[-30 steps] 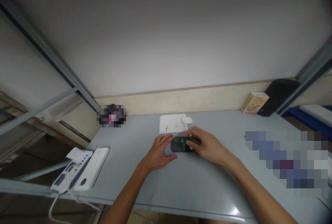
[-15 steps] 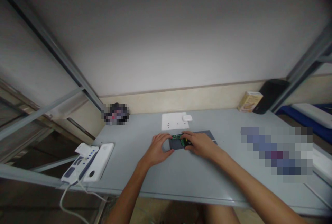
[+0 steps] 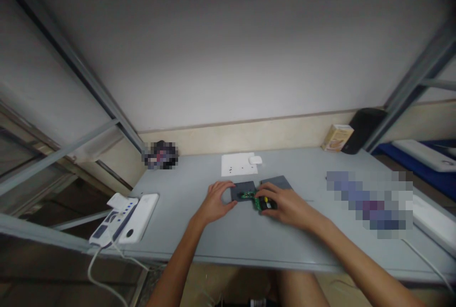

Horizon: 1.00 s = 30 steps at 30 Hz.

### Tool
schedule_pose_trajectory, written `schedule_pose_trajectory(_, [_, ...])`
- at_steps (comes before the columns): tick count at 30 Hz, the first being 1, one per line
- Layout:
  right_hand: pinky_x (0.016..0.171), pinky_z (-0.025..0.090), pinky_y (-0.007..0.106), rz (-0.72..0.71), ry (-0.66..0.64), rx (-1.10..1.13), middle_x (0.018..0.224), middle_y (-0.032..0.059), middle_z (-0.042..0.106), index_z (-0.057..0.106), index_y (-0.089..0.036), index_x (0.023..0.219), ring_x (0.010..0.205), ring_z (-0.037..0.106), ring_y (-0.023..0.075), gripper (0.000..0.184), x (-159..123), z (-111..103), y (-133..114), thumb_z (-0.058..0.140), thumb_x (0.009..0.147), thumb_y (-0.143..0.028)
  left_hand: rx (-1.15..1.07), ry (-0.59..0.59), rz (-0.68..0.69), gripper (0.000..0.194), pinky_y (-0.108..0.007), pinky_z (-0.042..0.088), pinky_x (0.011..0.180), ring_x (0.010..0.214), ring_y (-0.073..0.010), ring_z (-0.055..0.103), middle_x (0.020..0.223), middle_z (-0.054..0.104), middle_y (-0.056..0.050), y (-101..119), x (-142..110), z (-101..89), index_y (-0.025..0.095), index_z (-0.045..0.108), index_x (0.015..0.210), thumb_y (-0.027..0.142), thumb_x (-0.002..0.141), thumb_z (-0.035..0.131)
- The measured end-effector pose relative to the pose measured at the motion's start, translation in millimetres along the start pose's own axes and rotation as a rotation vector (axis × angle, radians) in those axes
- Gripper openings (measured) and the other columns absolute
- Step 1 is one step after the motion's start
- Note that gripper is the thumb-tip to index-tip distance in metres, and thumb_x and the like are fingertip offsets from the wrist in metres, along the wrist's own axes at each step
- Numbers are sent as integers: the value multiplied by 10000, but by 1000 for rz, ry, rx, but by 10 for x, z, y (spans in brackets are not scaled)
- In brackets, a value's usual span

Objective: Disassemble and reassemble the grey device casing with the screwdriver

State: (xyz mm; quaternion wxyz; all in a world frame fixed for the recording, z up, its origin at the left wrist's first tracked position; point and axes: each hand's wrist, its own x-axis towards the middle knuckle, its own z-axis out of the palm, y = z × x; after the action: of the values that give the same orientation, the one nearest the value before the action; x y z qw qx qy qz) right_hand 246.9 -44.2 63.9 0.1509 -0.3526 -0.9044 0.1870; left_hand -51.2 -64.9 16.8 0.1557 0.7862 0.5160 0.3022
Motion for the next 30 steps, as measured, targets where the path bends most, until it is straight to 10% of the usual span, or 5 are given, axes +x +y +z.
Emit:
schedule_pose_trajectory(12, [852, 600, 425, 5, 66, -84, 1519, 97, 505, 637, -321, 1290, 996, 740, 273, 347, -343, 284, 22, 621, 952, -400, 42, -22, 4, 505, -522, 296, 1200, 1469, -266, 351, 1627, 377, -41, 306, 73, 54, 324, 512, 1423, 317, 937, 651])
schedule_pose_trajectory(19, [845, 607, 439, 168, 331, -238, 1360, 119, 616, 657, -268, 1280, 945, 736, 258, 351, -369, 351, 306, 421, 1020, -277, 86, -197, 98, 253, -536, 236, 1200, 1391, -229, 498, 1474, 586, -42, 538, -28, 183, 310, 652, 1239, 287, 1015, 538])
schedule_pose_trajectory(30, [894, 587, 427, 194, 353, -241, 1407, 117, 574, 604, -267, 1357, 1002, 712, 251, 414, -318, 475, 298, 458, 977, -189, 74, -105, 65, 201, -493, 290, 1150, 1296, -218, 580, 1383, 652, -57, 426, 45, 230, 278, 683, 1169, 321, 995, 593])
